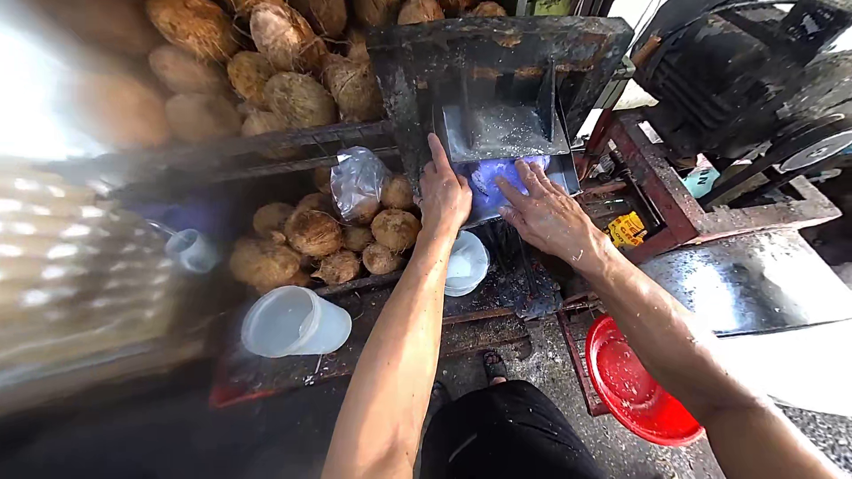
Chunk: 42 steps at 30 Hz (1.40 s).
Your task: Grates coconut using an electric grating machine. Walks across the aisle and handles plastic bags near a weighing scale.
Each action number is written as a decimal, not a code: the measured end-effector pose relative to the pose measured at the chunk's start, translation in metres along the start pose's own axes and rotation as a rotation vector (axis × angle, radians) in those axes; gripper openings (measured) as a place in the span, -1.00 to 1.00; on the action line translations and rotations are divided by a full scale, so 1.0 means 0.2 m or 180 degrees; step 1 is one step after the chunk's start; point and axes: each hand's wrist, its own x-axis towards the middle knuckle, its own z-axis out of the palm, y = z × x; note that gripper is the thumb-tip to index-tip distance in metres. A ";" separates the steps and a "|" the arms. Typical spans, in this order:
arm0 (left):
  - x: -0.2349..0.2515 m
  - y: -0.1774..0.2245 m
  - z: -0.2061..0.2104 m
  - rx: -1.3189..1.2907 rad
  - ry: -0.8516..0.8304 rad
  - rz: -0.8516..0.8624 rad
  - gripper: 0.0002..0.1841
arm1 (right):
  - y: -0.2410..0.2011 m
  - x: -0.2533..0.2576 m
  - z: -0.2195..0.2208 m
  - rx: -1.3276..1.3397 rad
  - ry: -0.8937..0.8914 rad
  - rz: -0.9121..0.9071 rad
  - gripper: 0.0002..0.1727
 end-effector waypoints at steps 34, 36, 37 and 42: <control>0.01 -0.07 -0.01 -0.0412 -0.0124 0.0246 -0.27 | -0.44 0.35 -0.25 -0.0682 -0.1118 0.0438 -0.72; 0.01 -0.05 -0.02 -0.0323 -0.0165 0.0231 -0.25 | -0.40 0.35 -0.28 -0.0748 -0.1178 0.0501 -0.64; 0.00 -0.05 -0.02 -0.0303 -0.0175 0.0234 -0.25 | -0.39 0.33 -0.28 -0.0773 -0.1189 0.0575 -0.56; 0.00 -0.04 -0.02 -0.0298 -0.0166 0.0173 -0.23 | -0.25 0.31 -0.30 -0.1017 -0.1334 0.0988 -0.46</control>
